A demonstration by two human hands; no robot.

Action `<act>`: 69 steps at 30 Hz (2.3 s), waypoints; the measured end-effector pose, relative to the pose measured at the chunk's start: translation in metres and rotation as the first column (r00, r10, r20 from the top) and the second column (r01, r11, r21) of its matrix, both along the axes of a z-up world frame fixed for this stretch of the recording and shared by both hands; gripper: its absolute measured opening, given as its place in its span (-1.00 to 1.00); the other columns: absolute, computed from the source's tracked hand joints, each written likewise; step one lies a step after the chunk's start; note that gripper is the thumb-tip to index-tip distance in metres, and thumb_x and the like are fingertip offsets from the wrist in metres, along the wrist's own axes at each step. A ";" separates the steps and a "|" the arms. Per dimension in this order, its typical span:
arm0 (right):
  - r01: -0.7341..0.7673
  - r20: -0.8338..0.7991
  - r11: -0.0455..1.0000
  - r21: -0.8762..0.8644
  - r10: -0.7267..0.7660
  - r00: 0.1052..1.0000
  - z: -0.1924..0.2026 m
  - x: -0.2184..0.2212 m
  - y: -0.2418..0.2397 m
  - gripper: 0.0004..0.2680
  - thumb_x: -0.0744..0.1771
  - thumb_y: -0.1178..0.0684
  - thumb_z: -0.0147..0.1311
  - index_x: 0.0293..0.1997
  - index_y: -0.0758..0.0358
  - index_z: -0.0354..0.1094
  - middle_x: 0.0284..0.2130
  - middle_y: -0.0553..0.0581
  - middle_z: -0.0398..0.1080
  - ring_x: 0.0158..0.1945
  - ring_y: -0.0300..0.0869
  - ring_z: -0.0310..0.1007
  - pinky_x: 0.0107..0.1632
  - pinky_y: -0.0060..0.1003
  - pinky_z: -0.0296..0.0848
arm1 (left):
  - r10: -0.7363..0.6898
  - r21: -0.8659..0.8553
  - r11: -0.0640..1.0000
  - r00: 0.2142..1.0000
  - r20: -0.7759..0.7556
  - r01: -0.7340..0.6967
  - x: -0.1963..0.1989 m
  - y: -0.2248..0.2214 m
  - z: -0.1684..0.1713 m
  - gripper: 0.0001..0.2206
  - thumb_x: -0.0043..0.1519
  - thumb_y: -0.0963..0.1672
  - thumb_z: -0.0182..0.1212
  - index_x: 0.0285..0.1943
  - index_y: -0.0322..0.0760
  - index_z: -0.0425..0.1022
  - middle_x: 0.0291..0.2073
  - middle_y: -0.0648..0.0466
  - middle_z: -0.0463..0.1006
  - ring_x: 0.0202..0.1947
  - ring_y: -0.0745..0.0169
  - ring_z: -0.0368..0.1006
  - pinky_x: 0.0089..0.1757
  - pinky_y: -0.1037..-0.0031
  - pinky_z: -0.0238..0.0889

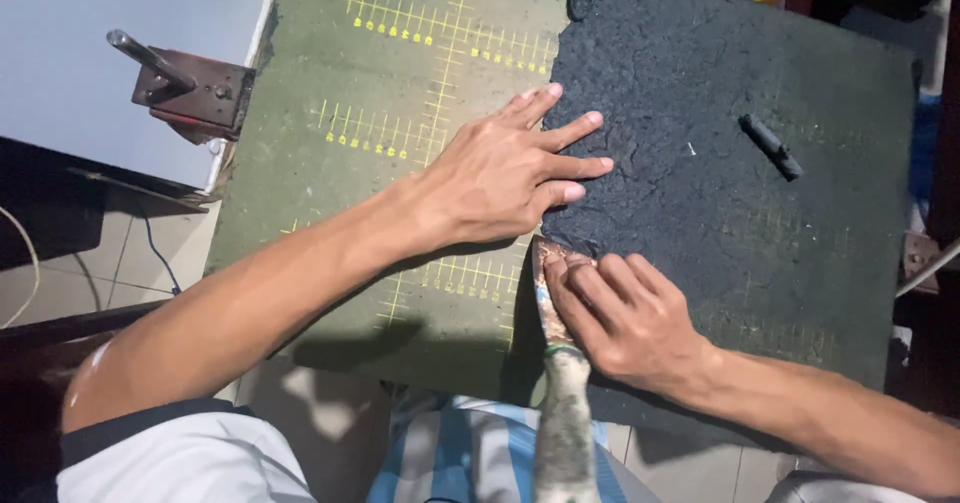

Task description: The person is using a putty knife to level and scrape the edges of a thick dark blue adhesive layer on a screen printing frame, occasionally using their fingers to adjust the material.

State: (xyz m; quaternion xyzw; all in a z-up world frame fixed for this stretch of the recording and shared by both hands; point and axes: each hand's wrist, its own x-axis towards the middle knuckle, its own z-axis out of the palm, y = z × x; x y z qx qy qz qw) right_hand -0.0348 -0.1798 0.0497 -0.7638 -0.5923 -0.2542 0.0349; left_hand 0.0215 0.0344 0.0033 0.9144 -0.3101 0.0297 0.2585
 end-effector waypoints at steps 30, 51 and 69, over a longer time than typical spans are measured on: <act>0.049 -0.322 0.982 0.182 0.013 0.947 -0.002 0.009 -0.004 -0.81 0.43 0.15 -0.11 -0.19 0.38 0.49 -0.53 0.16 0.23 -0.53 -0.02 0.23 -0.44 -0.24 0.35 | -0.068 -0.252 0.964 0.994 0.091 0.089 -0.009 0.013 0.010 -0.86 0.23 -0.15 0.27 -0.07 -0.18 0.64 -0.31 -0.03 0.59 -0.19 -0.12 0.51 -0.10 0.12 0.38; -0.121 -0.173 0.972 0.200 0.157 0.972 0.008 0.011 -0.014 -0.85 0.38 0.23 0.01 -0.34 0.37 0.49 -0.51 0.22 0.34 -0.56 -0.07 0.24 -0.48 -0.29 0.19 | -0.095 -0.164 0.981 0.995 0.034 0.100 -0.006 0.006 -0.016 -0.86 0.04 0.02 0.49 -0.38 0.09 0.64 -0.31 0.25 0.46 -0.15 0.11 0.41 -0.11 0.22 0.28; -0.054 -0.081 0.983 0.177 0.069 0.994 -0.010 0.006 -0.014 -0.90 0.36 0.27 0.06 -0.28 0.42 0.51 -0.50 0.25 0.29 -0.56 -0.04 0.19 -0.49 -0.25 0.24 | -0.044 -0.190 0.977 0.967 0.249 0.093 -0.016 0.001 -0.011 -0.97 0.13 -0.11 0.33 -0.36 -0.02 0.58 -0.34 0.21 0.55 -0.26 0.05 0.46 -0.21 0.23 0.33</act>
